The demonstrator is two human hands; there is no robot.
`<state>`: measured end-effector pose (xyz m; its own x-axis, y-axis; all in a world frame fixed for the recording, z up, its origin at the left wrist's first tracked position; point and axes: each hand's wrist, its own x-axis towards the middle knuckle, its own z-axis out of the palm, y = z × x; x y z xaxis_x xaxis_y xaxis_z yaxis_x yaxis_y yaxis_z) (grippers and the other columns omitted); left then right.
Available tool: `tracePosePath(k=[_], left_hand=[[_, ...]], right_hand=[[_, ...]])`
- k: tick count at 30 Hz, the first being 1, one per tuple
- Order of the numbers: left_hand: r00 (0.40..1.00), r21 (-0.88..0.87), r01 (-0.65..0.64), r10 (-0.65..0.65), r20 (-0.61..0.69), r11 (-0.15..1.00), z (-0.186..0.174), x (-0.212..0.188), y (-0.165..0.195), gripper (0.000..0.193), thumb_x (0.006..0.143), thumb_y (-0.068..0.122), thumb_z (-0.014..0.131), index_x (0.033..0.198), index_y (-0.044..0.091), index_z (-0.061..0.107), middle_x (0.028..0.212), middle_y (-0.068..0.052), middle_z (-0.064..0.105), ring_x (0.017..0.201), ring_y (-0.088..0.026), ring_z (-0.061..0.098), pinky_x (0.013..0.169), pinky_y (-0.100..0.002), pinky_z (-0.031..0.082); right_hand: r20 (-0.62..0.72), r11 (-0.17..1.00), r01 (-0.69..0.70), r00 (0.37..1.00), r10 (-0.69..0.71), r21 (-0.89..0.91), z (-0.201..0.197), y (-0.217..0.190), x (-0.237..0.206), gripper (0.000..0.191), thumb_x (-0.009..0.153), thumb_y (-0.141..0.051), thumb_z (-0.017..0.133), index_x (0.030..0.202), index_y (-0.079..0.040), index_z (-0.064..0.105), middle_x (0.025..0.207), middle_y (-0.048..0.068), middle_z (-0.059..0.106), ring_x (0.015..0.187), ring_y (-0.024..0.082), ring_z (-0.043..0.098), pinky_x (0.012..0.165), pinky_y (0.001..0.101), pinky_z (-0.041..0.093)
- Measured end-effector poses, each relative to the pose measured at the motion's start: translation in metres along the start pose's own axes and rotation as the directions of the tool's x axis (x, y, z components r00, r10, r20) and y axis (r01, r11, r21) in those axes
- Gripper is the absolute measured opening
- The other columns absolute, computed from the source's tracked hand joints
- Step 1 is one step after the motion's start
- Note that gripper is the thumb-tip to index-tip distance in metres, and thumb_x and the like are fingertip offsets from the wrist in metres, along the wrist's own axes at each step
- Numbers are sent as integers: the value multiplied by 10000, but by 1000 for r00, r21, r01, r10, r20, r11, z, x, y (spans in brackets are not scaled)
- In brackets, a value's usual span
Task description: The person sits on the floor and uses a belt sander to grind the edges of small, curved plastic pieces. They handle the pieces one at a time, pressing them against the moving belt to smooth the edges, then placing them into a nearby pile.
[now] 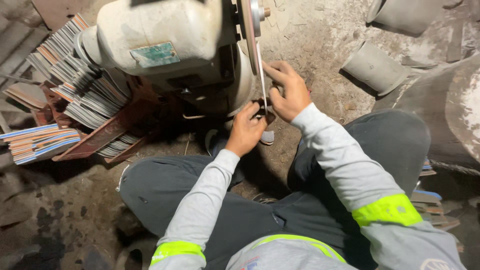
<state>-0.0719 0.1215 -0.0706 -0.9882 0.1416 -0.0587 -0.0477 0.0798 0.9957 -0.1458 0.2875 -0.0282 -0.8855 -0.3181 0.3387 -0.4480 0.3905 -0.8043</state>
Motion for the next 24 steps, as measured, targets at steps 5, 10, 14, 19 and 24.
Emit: tracePosePath(k=[5, 10, 14, 19, 24], left_hand=[[999, -157, 11, -6, 33, 988, 3, 0, -10, 253, 935, -60, 630, 1186, -86, 633, 1116, -96, 594, 1031, -178, 644, 878, -280, 548], [1000, 194, -31, 30, 10, 981, 9, -46, 15, 341, 904, -20, 646, 1240, -72, 620, 1134, -102, 606, 969, -173, 661, 778, -282, 551], [991, 257, -130, 131, 14, 957, 1, -48, 17, 392, 911, 42, 730, 1261, -86, 607, 1198, -138, 594, 1060, -205, 642, 848, -305, 553], [996, -149, -85, 90, 23, 985, -10, -4, 1, 331, 1061, 117, 656, 1325, -81, 627, 1184, -90, 586, 1076, -159, 631, 919, -267, 572], [997, -261, 74, -68, 30, 963, -15, 34, -3, 438, 1030, 172, 679, 1371, -80, 571, 1133, -69, 709, 1009, -129, 652, 887, -255, 558]], right_hand=[[4, 998, -36, 999, 36, -51, 9, -1, 7, 565, 801, 22, 527, 1352, 24, 654, 1262, 229, 618, 1198, 387, 621, 1069, 425, 497], [123, 999, -35, 992, 35, -4, -19, -27, -26, 552, 795, 26, 530, 1333, 21, 653, 1291, 221, 629, 1219, 383, 627, 1055, 418, 498], [177, 998, -36, 984, 28, 44, -27, -28, -30, 592, 794, 29, 526, 1379, 12, 610, 1295, 217, 625, 1231, 376, 626, 1065, 408, 499], [72, 1000, 0, 997, 1, -4, 0, -15, -2, 631, 802, 42, 532, 1431, 20, 578, 1312, 242, 595, 1242, 402, 602, 1099, 423, 471], [5, 999, -16, 1000, 16, -48, 9, 12, 27, 595, 800, 24, 533, 1388, 29, 619, 1300, 245, 606, 1216, 419, 605, 1090, 438, 474]])
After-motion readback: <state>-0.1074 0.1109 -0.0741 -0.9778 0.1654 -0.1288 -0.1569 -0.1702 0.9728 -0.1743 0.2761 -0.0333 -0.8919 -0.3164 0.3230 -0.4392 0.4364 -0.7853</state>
